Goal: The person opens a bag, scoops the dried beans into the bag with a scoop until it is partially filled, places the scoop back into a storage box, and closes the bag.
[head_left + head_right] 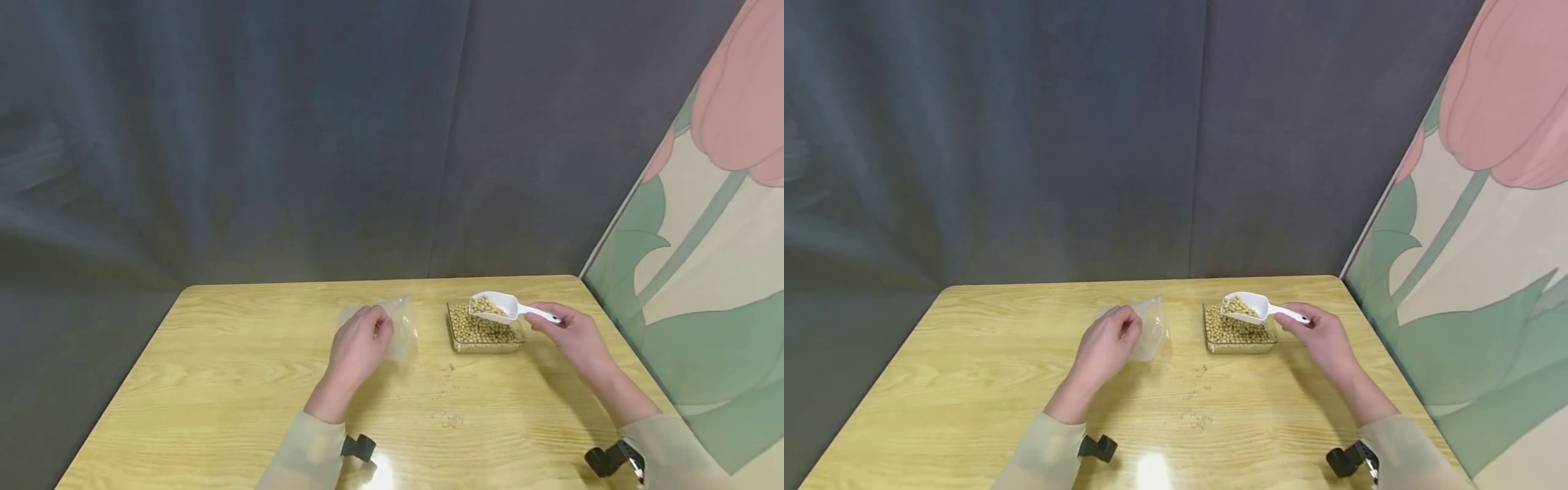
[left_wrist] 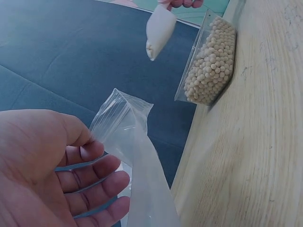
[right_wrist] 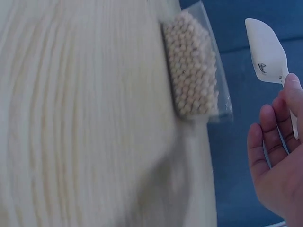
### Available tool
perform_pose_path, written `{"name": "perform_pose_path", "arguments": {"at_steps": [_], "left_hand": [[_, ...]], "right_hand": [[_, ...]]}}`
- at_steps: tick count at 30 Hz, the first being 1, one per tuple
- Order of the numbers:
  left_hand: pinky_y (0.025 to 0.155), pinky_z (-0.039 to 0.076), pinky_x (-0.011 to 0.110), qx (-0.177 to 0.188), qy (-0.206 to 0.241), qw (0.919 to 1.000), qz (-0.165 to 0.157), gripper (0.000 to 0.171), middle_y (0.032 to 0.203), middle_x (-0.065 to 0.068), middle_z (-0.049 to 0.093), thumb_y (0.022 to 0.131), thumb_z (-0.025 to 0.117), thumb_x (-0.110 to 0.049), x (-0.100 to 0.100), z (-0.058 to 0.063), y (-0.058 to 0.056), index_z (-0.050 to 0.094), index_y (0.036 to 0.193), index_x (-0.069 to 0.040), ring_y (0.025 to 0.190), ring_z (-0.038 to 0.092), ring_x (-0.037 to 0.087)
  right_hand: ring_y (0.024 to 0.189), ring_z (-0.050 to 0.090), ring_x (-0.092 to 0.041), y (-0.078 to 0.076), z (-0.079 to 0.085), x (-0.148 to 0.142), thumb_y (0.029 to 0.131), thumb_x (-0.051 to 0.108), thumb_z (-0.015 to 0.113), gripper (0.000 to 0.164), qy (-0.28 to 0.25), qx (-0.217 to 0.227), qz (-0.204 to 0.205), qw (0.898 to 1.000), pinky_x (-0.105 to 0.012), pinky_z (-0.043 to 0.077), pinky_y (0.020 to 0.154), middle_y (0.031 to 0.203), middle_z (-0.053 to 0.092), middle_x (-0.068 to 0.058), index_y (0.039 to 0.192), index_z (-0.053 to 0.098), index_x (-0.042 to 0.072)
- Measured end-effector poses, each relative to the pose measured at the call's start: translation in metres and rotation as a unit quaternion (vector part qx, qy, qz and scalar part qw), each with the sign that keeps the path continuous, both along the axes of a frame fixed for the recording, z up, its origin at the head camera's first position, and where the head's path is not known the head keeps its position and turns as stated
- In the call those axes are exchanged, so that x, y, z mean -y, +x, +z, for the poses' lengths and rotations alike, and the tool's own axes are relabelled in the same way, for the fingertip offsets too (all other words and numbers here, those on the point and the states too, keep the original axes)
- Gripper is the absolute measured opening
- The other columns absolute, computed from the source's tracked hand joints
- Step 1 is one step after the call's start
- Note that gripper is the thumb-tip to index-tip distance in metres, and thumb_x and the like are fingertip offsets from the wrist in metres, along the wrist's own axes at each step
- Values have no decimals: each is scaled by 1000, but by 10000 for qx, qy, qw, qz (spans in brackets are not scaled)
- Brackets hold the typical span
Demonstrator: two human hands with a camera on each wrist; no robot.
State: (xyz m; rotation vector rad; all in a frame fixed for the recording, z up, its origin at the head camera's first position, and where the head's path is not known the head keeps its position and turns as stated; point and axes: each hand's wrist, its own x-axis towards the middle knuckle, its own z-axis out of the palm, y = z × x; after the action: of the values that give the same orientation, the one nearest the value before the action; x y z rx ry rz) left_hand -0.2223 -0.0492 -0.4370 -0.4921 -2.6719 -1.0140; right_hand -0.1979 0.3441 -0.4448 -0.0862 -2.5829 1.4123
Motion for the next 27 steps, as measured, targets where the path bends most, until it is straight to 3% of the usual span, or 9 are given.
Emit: {"name": "perform_pose_path", "arguments": {"at_steps": [6,12,20,27], "left_hand": [[64,49,34,-90,-5,9999,86,19,85,-2,61,107,62,-12,-3,1,-1,65,89,-14,71,53,15],[61,48,32,-138,1,9999,88,17,87,-1,63,107,63,-12,-6,3,-3,68,92,-13,69,53,15],[59,46,32,-103,-7,9998,165,18,86,-2,60,107,64,-13,-7,3,-4,67,89,-14,68,51,14],[59,46,32,-241,0,9996,133,17,85,-2,60,106,64,-12,-8,3,-5,66,89,-13,68,51,14]], "right_hand": [[94,69,-7,3,12,21,105,35,79,42,-199,-53,217,9996,-25,55,79,110,79,10,133,77,3],[101,65,-5,1,18,44,105,35,79,42,-312,38,398,9987,-23,54,83,121,77,5,133,77,4],[102,69,-2,-6,18,73,102,24,83,33,-598,-70,732,9955,-23,56,86,122,80,-5,127,80,2],[103,73,-8,-14,13,94,101,25,84,27,-604,-33,1020,9929,-25,59,87,123,79,-10,119,83,5]]}}
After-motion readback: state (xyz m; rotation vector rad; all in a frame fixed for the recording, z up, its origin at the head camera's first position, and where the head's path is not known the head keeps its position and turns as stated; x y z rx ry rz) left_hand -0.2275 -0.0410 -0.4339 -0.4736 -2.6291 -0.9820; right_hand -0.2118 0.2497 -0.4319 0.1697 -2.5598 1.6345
